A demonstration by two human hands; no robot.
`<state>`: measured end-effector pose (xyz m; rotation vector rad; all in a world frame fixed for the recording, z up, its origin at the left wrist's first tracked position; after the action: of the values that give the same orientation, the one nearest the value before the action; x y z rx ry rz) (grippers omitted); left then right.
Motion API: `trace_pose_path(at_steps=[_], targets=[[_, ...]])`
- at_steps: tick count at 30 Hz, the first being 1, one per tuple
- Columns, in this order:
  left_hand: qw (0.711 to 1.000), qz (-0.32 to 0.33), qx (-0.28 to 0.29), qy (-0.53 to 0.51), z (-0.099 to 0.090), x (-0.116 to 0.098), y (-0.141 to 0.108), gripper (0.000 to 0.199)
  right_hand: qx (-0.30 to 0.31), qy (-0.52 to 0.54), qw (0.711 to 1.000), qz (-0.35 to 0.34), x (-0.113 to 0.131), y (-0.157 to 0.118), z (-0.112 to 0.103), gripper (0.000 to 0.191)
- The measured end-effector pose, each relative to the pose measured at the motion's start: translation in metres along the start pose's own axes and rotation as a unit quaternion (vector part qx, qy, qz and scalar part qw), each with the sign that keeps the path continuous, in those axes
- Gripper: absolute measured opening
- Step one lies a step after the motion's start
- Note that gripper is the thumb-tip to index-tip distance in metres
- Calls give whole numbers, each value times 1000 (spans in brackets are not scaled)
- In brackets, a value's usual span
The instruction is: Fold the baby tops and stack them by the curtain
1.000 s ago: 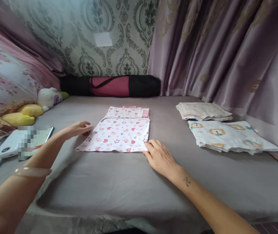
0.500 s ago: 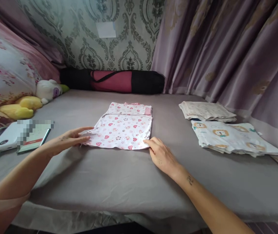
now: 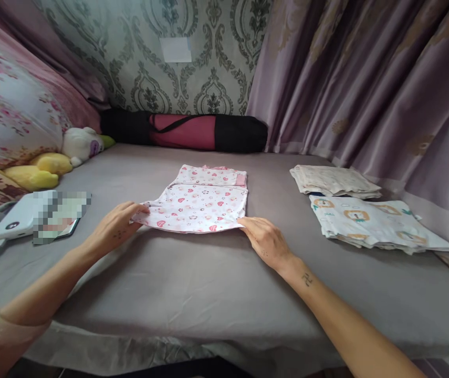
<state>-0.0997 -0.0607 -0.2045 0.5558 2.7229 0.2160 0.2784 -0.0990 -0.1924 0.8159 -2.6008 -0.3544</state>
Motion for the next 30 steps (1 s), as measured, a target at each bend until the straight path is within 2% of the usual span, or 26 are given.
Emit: trace_pose_path(at_steps=[5,7,14,18,23,30], targets=[[998,23,-51,17,-16,-2,4,41,-19,19,1000,-12,-3,0,-6,30],[998,33,-52,-2,-21,-5,3,41,-20,37,999,-28,-1,2,-7,31],[995,47,54,-65,-25,-8,-3,44,17,51,997,-62,0,2,-11,31],[994,60,67,-67,-35,-8,-9,41,28,54,996,-63,3,-5,-26,32],[991,80,75,-76,-44,-12,-29,36,55,63,995,-58,21,-22,-48,33],[982,77,117,-126,-47,-35,-68,33,90,70,992,-45,45,-57,-63,41]])
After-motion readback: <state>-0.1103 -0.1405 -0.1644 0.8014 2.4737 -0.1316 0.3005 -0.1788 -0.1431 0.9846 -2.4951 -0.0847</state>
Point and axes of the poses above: each hand's wrist, its own y-axis towards the middle knuckle, its own z-axis out of the palm, x = y × z, the point moved 5 cm from there along y, towards the middle knuckle, and after that the axes turned 6 degrees about x, right-handed, at the moved point
